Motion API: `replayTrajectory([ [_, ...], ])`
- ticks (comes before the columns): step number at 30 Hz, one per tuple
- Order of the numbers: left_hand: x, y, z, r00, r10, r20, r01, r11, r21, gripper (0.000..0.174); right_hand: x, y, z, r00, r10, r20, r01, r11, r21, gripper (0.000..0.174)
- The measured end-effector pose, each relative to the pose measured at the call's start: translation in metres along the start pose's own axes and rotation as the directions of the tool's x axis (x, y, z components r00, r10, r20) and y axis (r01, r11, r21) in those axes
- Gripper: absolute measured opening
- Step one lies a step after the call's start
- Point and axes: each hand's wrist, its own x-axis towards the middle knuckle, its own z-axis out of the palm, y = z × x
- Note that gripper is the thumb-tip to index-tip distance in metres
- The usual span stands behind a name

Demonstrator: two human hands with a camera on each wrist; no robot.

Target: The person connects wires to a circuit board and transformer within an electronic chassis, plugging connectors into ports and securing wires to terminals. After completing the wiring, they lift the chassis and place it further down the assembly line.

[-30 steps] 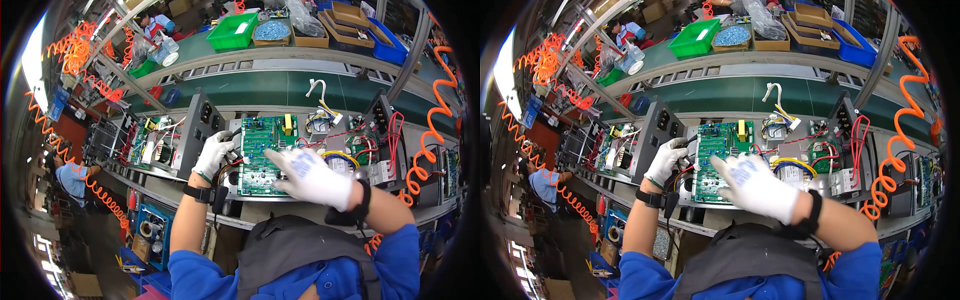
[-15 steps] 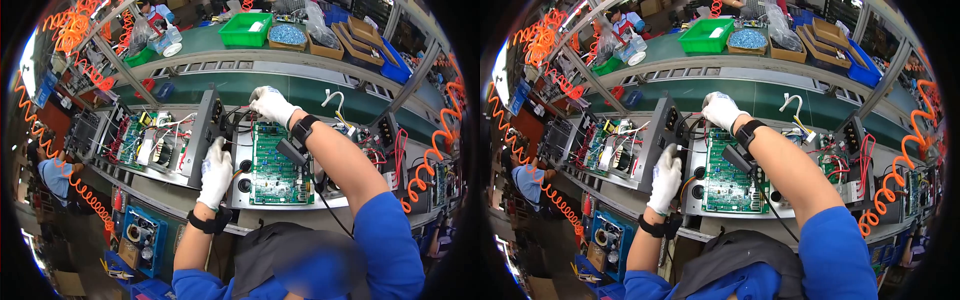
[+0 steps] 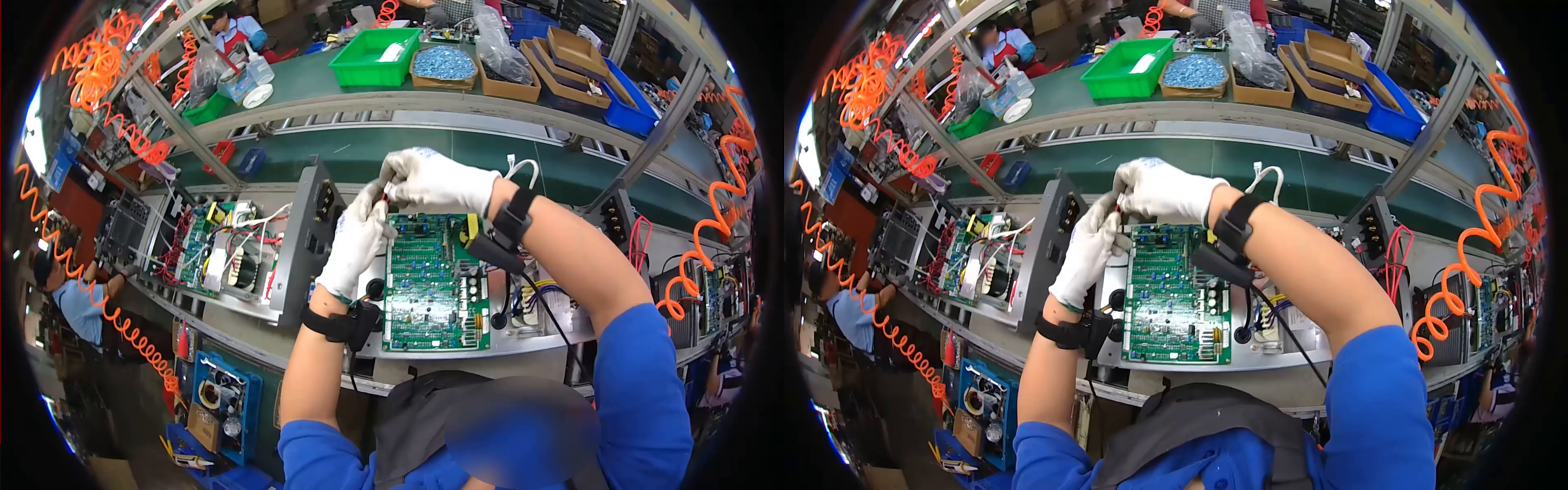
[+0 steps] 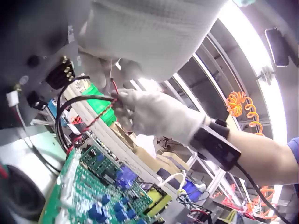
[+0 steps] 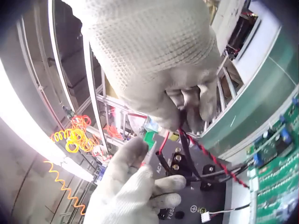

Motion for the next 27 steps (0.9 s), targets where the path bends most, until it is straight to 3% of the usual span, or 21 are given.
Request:
replayTrajectory([
  [2,0.005,0.006,0.003,0.992,-0.109,0.070,0.112,0.993,-0.032,0.026,-0.007,0.011,0.000,0.998,0.002,-0.056,-0.002,1.000,0.012,0.020],
  [3,0.006,0.008,0.006,0.992,-0.113,0.057,0.111,0.993,0.038,0.024,-0.010,0.014,0.000,0.996,0.068,-0.056,-0.061,0.991,0.117,0.021],
  [6,0.010,0.010,0.005,0.988,-0.090,0.126,0.080,0.993,0.087,0.026,-0.020,0.014,-0.007,0.986,0.166,-0.025,-0.160,0.974,0.162,0.023],
  [8,0.013,0.011,0.001,0.989,-0.097,0.107,0.067,0.965,0.255,0.027,-0.039,0.007,-0.020,0.997,0.032,-0.074,-0.056,0.938,-0.342,0.025],
  [9,0.014,0.010,-0.004,0.988,-0.112,0.107,0.079,0.959,0.272,0.027,-0.059,-0.005,-0.030,0.993,0.004,-0.117,-0.049,0.922,-0.383,0.025],
  [11,0.019,0.005,-0.014,0.996,-0.071,0.048,0.027,0.792,0.610,0.028,-0.103,-0.017,-0.054,0.983,-0.135,-0.124,0.069,0.901,-0.429,0.024],
  [12,0.018,0.011,-0.012,0.994,-0.105,-0.004,0.076,0.690,0.719,0.029,-0.128,-0.026,-0.068,0.981,-0.149,-0.128,0.078,0.895,-0.439,0.024],
  [13,0.019,0.008,-0.010,0.993,-0.120,-0.011,0.090,0.681,0.727,0.029,-0.151,-0.032,-0.080,0.978,-0.163,-0.130,0.088,0.888,-0.450,0.023],
  [15,0.026,0.005,-0.008,0.980,-0.196,0.022,0.067,0.434,0.898,0.029,-0.195,-0.043,-0.094,0.957,-0.148,-0.250,0.034,0.911,-0.412,0.020],
  [17,0.037,-0.002,-0.010,0.984,-0.168,0.057,0.004,0.338,0.941,0.029,-0.235,-0.031,-0.097,0.892,-0.215,-0.399,-0.020,0.861,-0.508,0.020],
  [20,0.049,0.001,-0.007,0.961,-0.254,0.108,-0.039,0.265,0.964,0.030,-0.291,-0.006,-0.090,0.808,-0.098,-0.582,-0.187,0.893,-0.410,0.023],
  [21,0.051,0.000,-0.006,0.961,-0.255,0.109,-0.043,0.251,0.967,0.030,-0.300,-0.001,-0.082,0.753,-0.025,-0.657,-0.250,0.913,-0.322,0.025],
  [22,0.052,0.001,-0.004,0.959,-0.260,0.110,-0.049,0.233,0.971,0.030,-0.314,-0.001,-0.077,0.702,0.169,-0.691,-0.308,0.948,-0.081,0.028],
  [25,0.055,0.008,0.002,0.949,-0.296,0.107,-0.049,0.195,0.979,0.030,-0.336,0.018,-0.067,0.707,0.249,-0.661,-0.320,0.947,0.015,0.028],
  [26,0.055,0.009,0.003,0.940,-0.326,0.103,-0.039,0.199,0.979,0.030,-0.336,0.025,-0.059,0.692,0.159,-0.704,-0.298,0.951,-0.078,0.026],
  [27,0.057,0.010,0.005,0.929,-0.356,0.100,-0.027,0.204,0.979,0.031,-0.338,0.031,-0.057,0.689,0.167,-0.705,-0.297,0.953,-0.065,0.026],
])
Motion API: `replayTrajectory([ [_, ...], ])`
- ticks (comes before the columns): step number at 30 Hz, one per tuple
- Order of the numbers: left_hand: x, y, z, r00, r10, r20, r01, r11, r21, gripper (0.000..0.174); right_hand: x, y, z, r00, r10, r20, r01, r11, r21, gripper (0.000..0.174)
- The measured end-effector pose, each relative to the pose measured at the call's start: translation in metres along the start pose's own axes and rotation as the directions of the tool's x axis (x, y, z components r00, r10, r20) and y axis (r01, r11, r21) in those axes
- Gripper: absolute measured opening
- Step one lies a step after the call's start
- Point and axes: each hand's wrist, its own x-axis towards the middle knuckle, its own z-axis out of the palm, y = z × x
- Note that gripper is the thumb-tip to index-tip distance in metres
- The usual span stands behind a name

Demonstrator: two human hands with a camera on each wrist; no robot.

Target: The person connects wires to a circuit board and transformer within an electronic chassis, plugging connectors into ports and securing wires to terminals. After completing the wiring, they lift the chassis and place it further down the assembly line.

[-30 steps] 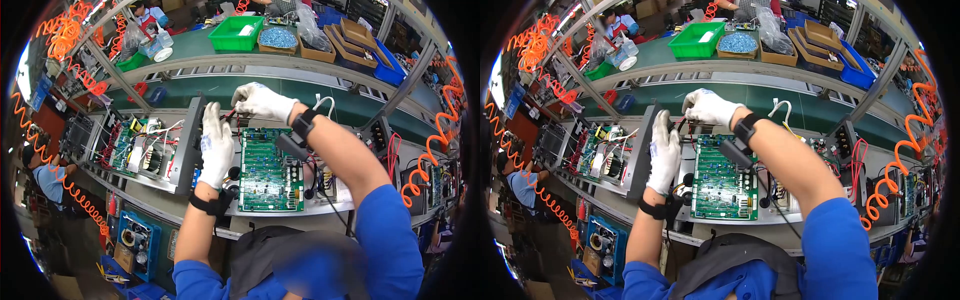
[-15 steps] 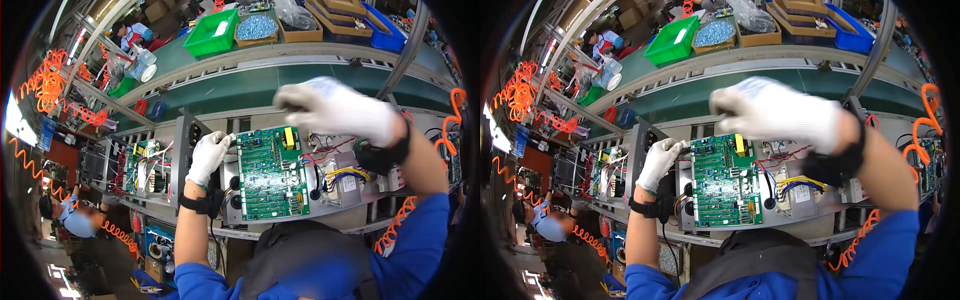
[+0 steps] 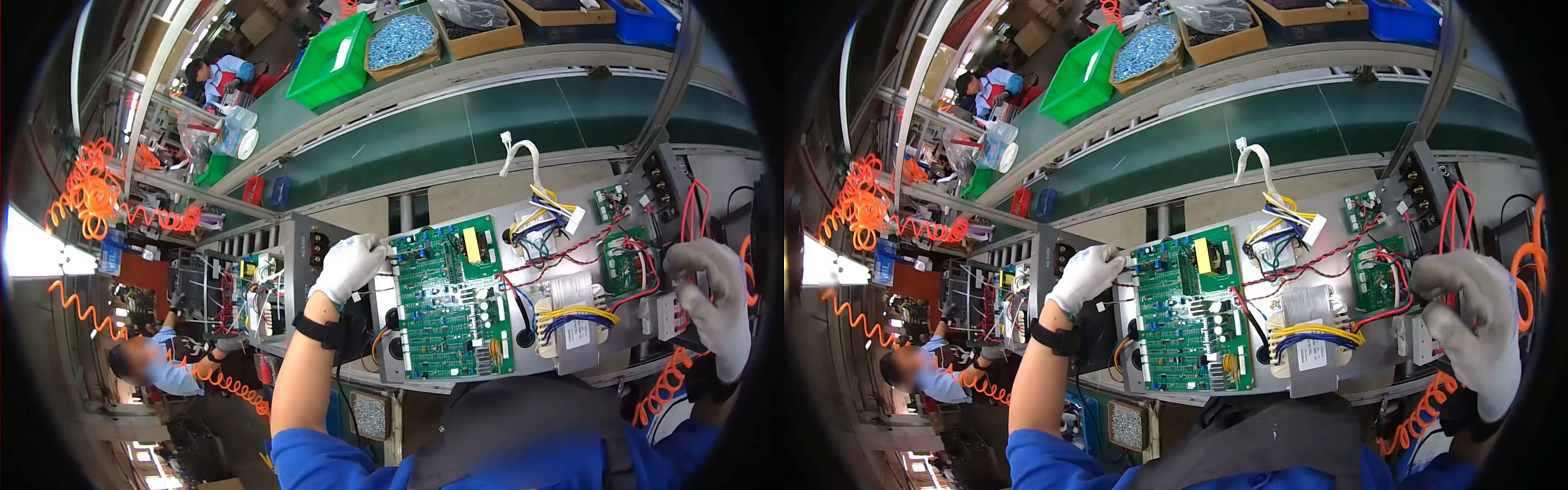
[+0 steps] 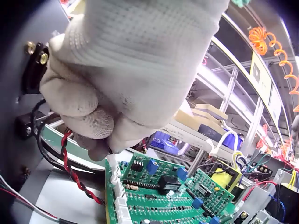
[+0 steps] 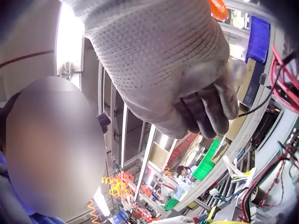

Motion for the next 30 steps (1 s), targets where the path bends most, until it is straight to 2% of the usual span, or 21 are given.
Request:
replayTrajectory([
  [2,0.003,0.004,-0.002,1.000,-0.005,0.024,0.004,1.000,0.031,0.031,-0.002,0.010,0.005,0.998,-0.052,-0.020,0.050,0.996,-0.078,0.025],
  [6,0.007,0.009,-0.003,0.997,0.022,0.073,-0.028,0.996,0.085,0.032,-0.005,0.019,0.006,0.999,0.050,0.004,-0.050,0.998,0.025,0.028],
  [8,0.011,0.009,-0.002,0.996,0.030,0.084,-0.040,0.992,0.117,0.032,-0.007,0.020,0.008,0.999,0.040,-0.021,-0.040,0.999,0.015,0.030],
  [10,0.018,0.007,0.000,0.993,0.080,0.090,-0.089,0.991,0.102,0.032,-0.007,0.017,0.006,0.998,-0.051,-0.026,0.050,0.998,-0.035,0.031],
  [11,0.019,0.009,0.000,0.994,0.084,0.075,-0.092,0.988,0.124,0.032,-0.006,0.015,0.005,0.999,-0.038,-0.027,0.038,0.999,-0.015,0.032],
  [12,0.019,0.011,-0.002,0.993,0.062,0.105,-0.071,0.994,0.085,0.031,-0.006,0.013,0.005,0.999,-0.037,-0.018,0.037,0.999,-0.016,0.032],
  [14,0.017,0.014,-0.008,0.976,-0.053,0.209,0.062,0.997,-0.035,0.027,-0.008,0.006,0.005,0.994,0.069,-0.081,-0.054,0.982,0.181,0.033],
  [15,0.016,0.015,-0.008,0.964,-0.107,0.245,0.134,0.986,-0.099,0.027,-0.007,0.004,0.002,0.996,0.056,-0.066,-0.044,0.985,0.168,0.032],
  [16,0.019,0.011,-0.002,0.966,-0.097,0.238,0.125,0.987,-0.105,0.027,-0.009,0.005,0.002,0.996,0.052,-0.074,-0.039,0.987,0.158,0.032],
  [17,0.023,0.003,0.006,0.993,0.037,0.108,-0.035,0.999,-0.016,0.027,-0.011,0.007,0.002,0.996,0.033,-0.085,-0.019,0.986,0.168,0.030],
  [18,0.021,-0.002,0.012,0.984,0.178,-0.013,-0.177,0.980,0.089,0.027,-0.015,0.005,0.000,0.996,0.030,-0.083,-0.016,0.987,0.159,0.030],
  [19,0.025,-0.005,0.011,0.976,0.218,0.000,-0.217,0.970,0.106,0.027,-0.020,0.002,-0.003,0.997,0.040,-0.071,-0.029,0.988,0.153,0.030],
  [20,0.023,0.011,-0.004,0.981,0.042,0.189,-0.038,0.999,-0.022,0.029,-0.025,-0.002,-0.006,0.997,0.046,-0.058,-0.037,0.989,0.146,0.029],
  [22,0.022,0.012,-0.013,0.973,0.120,0.195,-0.132,0.990,0.046,0.029,-0.037,-0.011,-0.007,0.998,0.053,-0.043,-0.046,0.988,0.146,0.028],
  [23,0.018,0.010,-0.008,0.982,0.113,0.150,-0.122,0.991,0.052,0.026,-0.042,-0.015,-0.006,0.998,0.049,-0.045,-0.042,0.989,0.145,0.028],
  [24,0.010,0.004,0.001,0.989,0.146,0.034,-0.148,0.984,0.095,0.027,-0.044,-0.020,-0.007,0.998,0.047,-0.051,-0.039,0.989,0.140,0.027],
  [25,-0.003,-0.006,0.013,0.926,0.211,-0.312,-0.205,0.977,0.052,0.028,-0.046,-0.024,-0.009,0.997,0.047,-0.063,-0.038,0.991,0.131,0.026],
  [26,-0.020,-0.017,0.026,0.755,0.236,-0.612,-0.275,0.961,0.031,0.030,-0.049,-0.028,-0.009,0.996,0.059,-0.072,-0.050,0.991,0.125,0.026],
  [28,-0.056,-0.042,0.036,0.750,0.053,-0.660,-0.202,0.967,-0.153,0.037,-0.060,-0.038,-0.012,0.990,0.093,-0.103,-0.083,0.992,0.094,0.022],
  [30,-0.058,-0.100,0.100,0.898,0.009,-0.441,-0.159,0.940,-0.304,0.043,-0.067,-0.050,-0.008,0.962,0.216,-0.167,-0.191,0.969,0.155,0.019],
])
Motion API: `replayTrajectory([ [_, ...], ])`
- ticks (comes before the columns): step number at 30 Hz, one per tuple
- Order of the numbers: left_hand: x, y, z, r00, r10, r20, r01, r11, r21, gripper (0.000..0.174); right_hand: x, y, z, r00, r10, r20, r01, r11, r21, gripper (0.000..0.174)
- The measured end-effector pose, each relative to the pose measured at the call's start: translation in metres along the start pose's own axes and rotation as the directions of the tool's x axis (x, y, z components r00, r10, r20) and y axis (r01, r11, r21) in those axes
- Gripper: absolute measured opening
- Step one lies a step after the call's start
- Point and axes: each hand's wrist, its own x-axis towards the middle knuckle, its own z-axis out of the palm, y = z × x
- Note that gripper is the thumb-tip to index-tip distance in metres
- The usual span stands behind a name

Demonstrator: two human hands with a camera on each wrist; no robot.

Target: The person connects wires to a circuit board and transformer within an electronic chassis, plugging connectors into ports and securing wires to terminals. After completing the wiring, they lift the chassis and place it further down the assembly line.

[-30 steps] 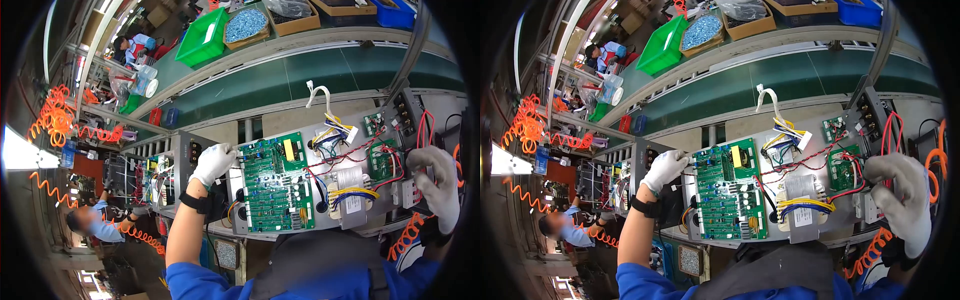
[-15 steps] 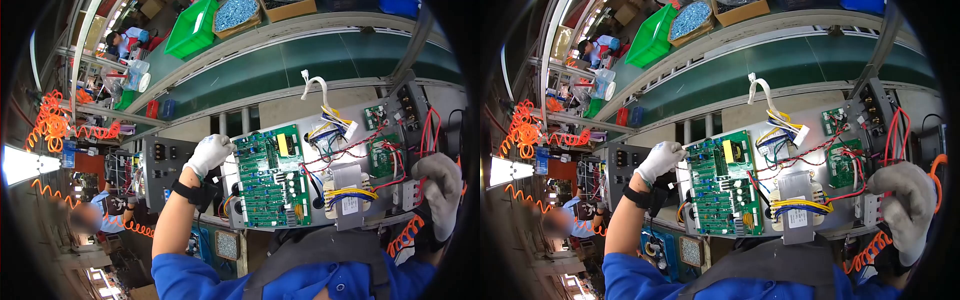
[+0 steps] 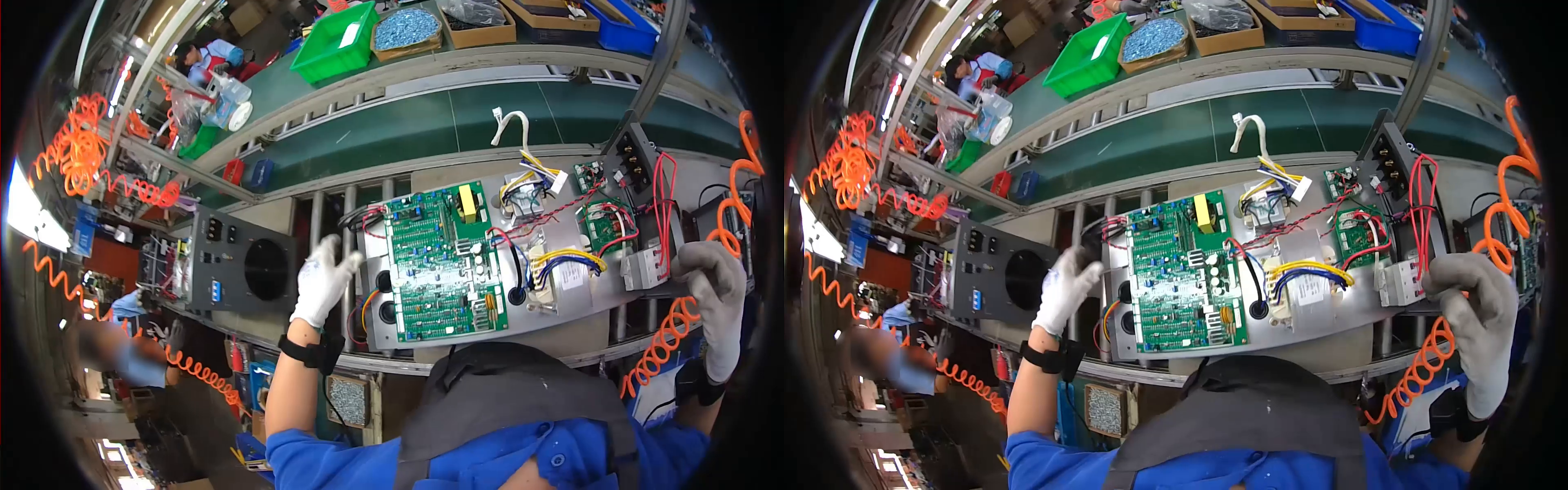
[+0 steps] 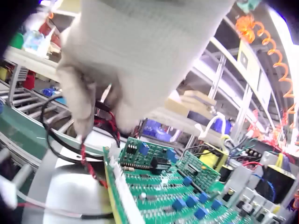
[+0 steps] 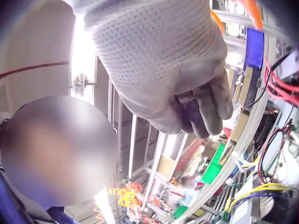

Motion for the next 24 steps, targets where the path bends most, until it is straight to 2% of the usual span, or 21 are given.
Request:
replayTrajectory([
  [2,-0.019,0.012,0.001,0.967,-0.086,0.240,0.132,0.974,-0.183,0.044,-0.001,-0.011,0.014,0.993,-0.109,0.042,0.111,0.993,-0.030,0.018],
  [3,-0.019,0.030,-0.010,0.967,-0.111,0.229,0.155,0.970,-0.186,0.036,0.001,-0.022,0.024,0.992,-0.120,0.041,0.122,0.991,-0.047,0.018],
  [4,-0.016,0.010,-0.003,0.990,-0.062,0.128,0.085,0.979,-0.184,0.025,0.005,-0.034,0.035,0.956,-0.223,0.190,0.240,0.968,-0.073,0.017],
  [5,-0.011,0.000,-0.010,0.998,-0.061,0.019,0.062,0.994,-0.090,0.021,0.009,-0.041,0.045,0.917,-0.299,0.264,0.337,0.935,-0.112,0.017],
  [6,-0.007,-0.009,-0.018,0.995,-0.054,-0.088,0.055,0.998,0.006,0.018,0.007,-0.045,0.053,0.915,-0.299,0.269,0.342,0.931,-0.126,0.017],
  [7,-0.003,-0.018,-0.025,0.986,-0.159,-0.044,0.155,0.984,-0.091,0.016,0.006,-0.045,0.060,0.901,-0.306,0.308,0.355,0.928,-0.116,0.017],
  [8,-0.004,-0.006,-0.037,0.978,-0.209,0.012,0.209,0.973,-0.099,0.017,0.006,-0.047,0.066,0.888,-0.312,0.338,0.364,0.926,-0.102,0.016],
  [10,-0.006,-0.006,-0.037,0.980,-0.194,0.039,0.197,0.975,-0.104,0.017,0.006,-0.046,0.074,0.863,-0.316,0.394,0.373,0.925,-0.076,0.016],
  [11,-0.010,0.006,-0.039,0.974,-0.220,0.058,0.227,0.910,-0.348,0.018,0.006,-0.044,0.075,0.851,-0.314,0.421,0.374,0.925,-0.066,0.016],
  [12,-0.015,0.028,-0.044,0.968,-0.235,0.087,0.242,0.785,-0.570,0.019,0.006,-0.042,0.072,0.841,-0.311,0.443,0.374,0.925,-0.061,0.016],
  [13,-0.020,0.052,-0.052,0.972,-0.181,0.152,0.234,0.630,-0.740,0.022,0.008,-0.043,0.075,0.849,-0.304,0.433,0.371,0.925,-0.079,0.016],
  [14,-0.024,0.069,-0.055,0.958,-0.189,0.218,0.287,0.549,-0.785,0.026,0.009,-0.042,0.079,0.815,-0.324,0.480,0.408,0.910,-0.077,0.017],
  [16,-0.027,0.104,-0.044,0.983,-0.088,0.162,0.183,0.571,-0.800,0.030,0.012,-0.043,0.092,0.724,-0.366,0.585,0.476,0.878,-0.041,0.021],
  [17,-0.024,0.105,-0.034,0.987,-0.057,0.153,0.157,0.576,-0.802,0.035,0.016,-0.044,0.103,0.664,-0.396,0.634,0.514,0.858,-0.003,0.023],
  [18,-0.019,0.097,-0.020,1.000,-0.009,0.014,0.016,0.692,-0.722,0.034,0.019,-0.041,0.106,0.658,-0.410,0.632,0.518,0.855,0.015,0.023],
  [19,-0.013,0.091,-0.018,0.977,0.128,-0.172,-0.200,0.833,-0.515,0.035,0.022,-0.041,0.108,0.693,-0.411,0.592,0.508,0.862,0.005,0.023],
  [20,-0.006,0.088,-0.018,0.904,0.301,-0.304,-0.379,0.892,-0.246,0.035,0.024,-0.040,0.107,0.727,-0.408,0.553,0.493,0.870,-0.007,0.023],
  [21,-0.002,0.083,-0.015,0.899,0.274,-0.342,-0.370,0.893,-0.255,0.037,0.026,-0.039,0.104,0.760,-0.399,0.513,0.476,0.879,-0.022,0.024],
  [24,0.012,0.076,-0.013,0.814,0.360,-0.456,-0.472,0.867,-0.159,0.035,0.032,-0.030,0.093,0.851,-0.346,0.396,0.406,0.910,-0.078,0.024],
])
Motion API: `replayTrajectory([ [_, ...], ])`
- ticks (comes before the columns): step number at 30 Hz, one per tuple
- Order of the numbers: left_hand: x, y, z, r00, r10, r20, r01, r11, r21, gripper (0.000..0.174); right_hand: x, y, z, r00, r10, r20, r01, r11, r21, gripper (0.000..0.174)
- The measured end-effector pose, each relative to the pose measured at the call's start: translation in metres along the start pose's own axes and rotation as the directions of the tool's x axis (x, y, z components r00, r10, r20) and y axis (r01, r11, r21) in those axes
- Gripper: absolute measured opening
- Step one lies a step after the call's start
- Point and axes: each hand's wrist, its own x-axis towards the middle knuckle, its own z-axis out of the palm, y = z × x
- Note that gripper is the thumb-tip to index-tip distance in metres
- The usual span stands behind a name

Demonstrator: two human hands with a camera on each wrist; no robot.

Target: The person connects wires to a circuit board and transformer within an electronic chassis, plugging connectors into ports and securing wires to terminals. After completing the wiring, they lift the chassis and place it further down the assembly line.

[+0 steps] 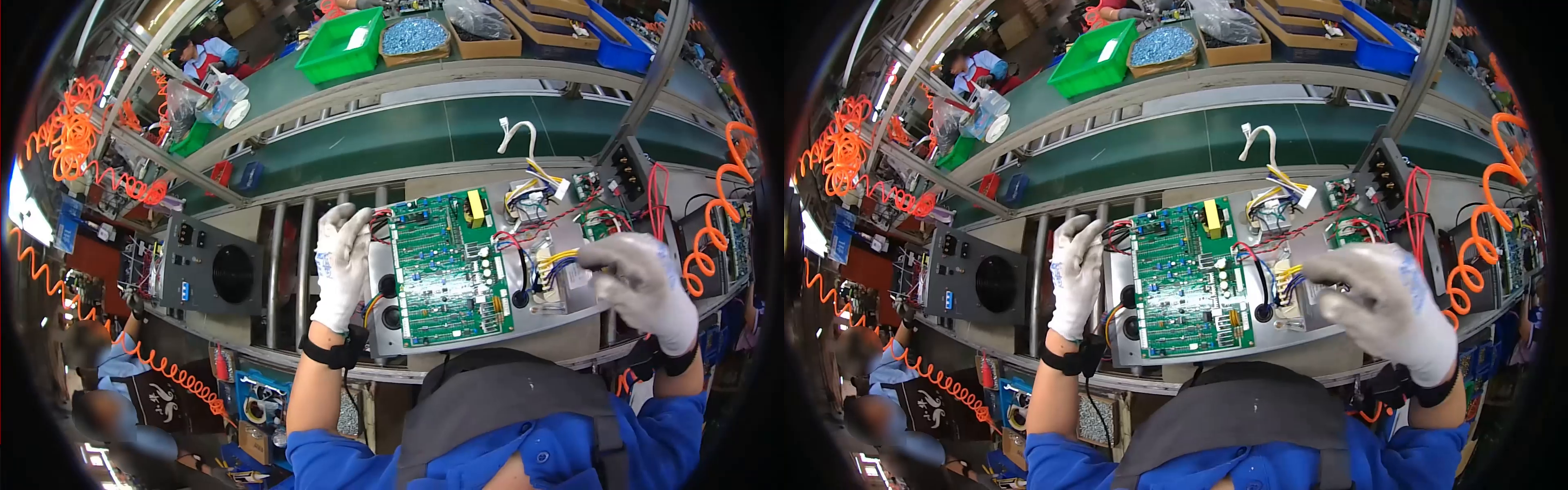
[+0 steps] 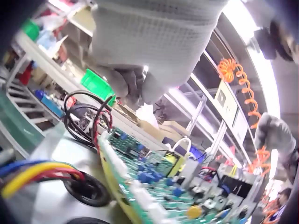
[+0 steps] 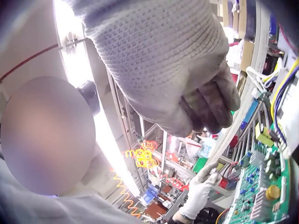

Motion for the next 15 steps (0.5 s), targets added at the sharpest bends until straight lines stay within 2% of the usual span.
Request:
replayTrajectory([
  [1,0.002,0.007,-0.002,0.963,-0.224,0.150,0.253,0.942,-0.218,0.034,-0.003,0.005,-0.004,0.998,0.037,-0.044,-0.037,0.999,-0.008,0.024],
  [2,0.008,0.020,-0.006,0.856,-0.390,0.340,0.504,0.777,-0.377,0.034,-0.007,0.006,-0.010,0.993,0.077,-0.089,-0.079,0.997,-0.014,0.025],
  [3,0.015,0.030,-0.009,0.734,-0.471,0.490,0.679,0.545,-0.493,0.034,-0.010,0.003,-0.017,0.984,0.118,-0.135,-0.122,0.992,-0.018,0.025],
  [4,0.013,0.026,-0.006,0.687,-0.409,0.600,0.726,0.361,-0.585,0.036,-0.015,0.001,-0.024,0.970,0.158,-0.183,-0.164,0.986,-0.021,0.026],
  [6,0.018,0.015,-0.007,0.510,-0.434,0.743,0.858,0.319,-0.403,0.034,-0.028,0.006,-0.045,0.927,0.261,-0.270,-0.272,0.962,-0.004,0.027],
  [7,0.024,0.015,-0.008,0.441,-0.525,0.728,0.889,0.370,-0.271,0.029,-0.035,0.009,-0.055,0.898,0.328,-0.294,-0.335,0.942,0.026,0.027],
  [8,0.023,0.000,-0.005,0.418,-0.555,0.719,0.875,0.458,-0.155,0.023,-0.042,0.016,-0.063,0.864,0.394,-0.312,-0.396,0.916,0.059,0.027],
  [9,0.029,-0.004,-0.005,0.453,-0.547,0.703,0.792,0.610,-0.036,0.021,-0.056,0.030,-0.067,0.830,0.360,-0.426,-0.399,0.917,-0.003,0.027],
  [10,0.037,-0.007,-0.005,0.486,-0.532,0.693,0.675,0.732,0.089,0.019,-0.067,0.045,-0.073,0.817,0.340,-0.466,-0.392,0.920,-0.016,0.027],
  [11,0.038,-0.017,-0.002,0.531,-0.507,0.679,0.560,0.811,0.167,0.019,-0.079,0.060,-0.082,0.830,0.343,-0.441,-0.439,0.888,-0.135,0.027],
  [12,0.038,-0.020,0.002,0.521,-0.517,0.679,0.559,0.808,0.186,0.019,-0.084,0.069,-0.086,0.841,0.347,-0.415,-0.473,0.845,-0.251,0.028],
  [14,0.041,-0.018,0.009,0.670,-0.393,0.630,0.205,0.913,0.352,0.024,-0.095,0.084,-0.080,0.699,0.415,-0.583,-0.488,0.872,0.037,0.030],
  [15,0.048,-0.008,0.012,0.623,-0.471,0.624,0.261,0.878,0.402,0.023,-0.109,0.096,-0.087,0.718,0.454,-0.527,-0.585,0.805,-0.103,0.031],
])
